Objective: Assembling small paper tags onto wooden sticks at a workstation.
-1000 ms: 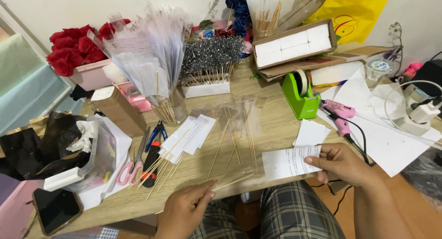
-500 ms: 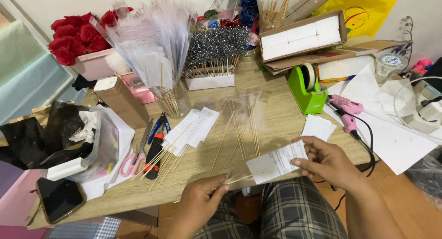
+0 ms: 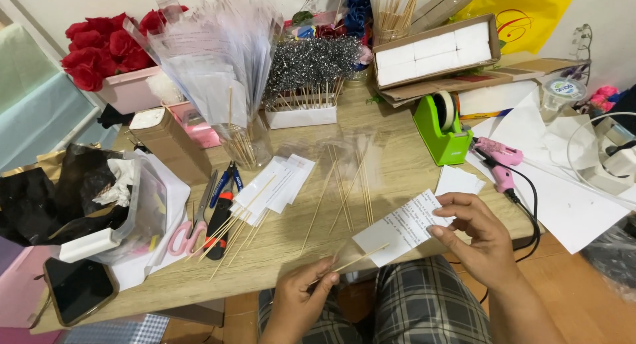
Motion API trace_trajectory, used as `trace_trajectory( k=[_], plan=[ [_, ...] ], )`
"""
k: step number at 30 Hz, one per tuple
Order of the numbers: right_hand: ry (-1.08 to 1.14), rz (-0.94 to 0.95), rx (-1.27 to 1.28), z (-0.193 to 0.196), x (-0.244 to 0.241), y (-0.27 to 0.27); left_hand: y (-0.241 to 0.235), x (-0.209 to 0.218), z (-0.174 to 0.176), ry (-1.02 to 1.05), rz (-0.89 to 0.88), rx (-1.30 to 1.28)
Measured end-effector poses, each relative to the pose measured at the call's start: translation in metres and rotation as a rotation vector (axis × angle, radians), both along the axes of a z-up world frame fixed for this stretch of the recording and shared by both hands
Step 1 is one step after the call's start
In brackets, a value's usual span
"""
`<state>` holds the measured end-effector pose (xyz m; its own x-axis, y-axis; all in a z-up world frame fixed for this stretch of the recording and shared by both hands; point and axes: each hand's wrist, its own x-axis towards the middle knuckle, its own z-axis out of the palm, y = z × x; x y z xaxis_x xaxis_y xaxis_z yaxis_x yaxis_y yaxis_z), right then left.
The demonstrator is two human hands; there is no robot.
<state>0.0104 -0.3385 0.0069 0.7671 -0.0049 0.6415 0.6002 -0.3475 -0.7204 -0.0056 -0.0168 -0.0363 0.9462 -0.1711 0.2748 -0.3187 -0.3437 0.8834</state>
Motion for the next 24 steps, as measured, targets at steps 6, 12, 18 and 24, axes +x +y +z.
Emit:
trace_trajectory(
  k=[6, 12, 18, 24],
  plan=[
    [0.039, 0.014, 0.082, -0.005, 0.003, 0.0, 0.002, -0.001, -0.001, -0.068, -0.02, -0.012],
    [0.089, -0.01, 0.11, -0.005, 0.002, 0.002, 0.001, 0.0, -0.008, -0.16, -0.015, -0.035],
    [0.071, 0.097, 0.13, -0.009, 0.004, 0.003, 0.001, -0.002, 0.003, -0.115, -0.031, -0.005],
    [0.07, 0.151, 0.042, -0.003, 0.002, 0.009, 0.0, -0.002, 0.003, -0.066, -0.018, 0.041]
  ],
)
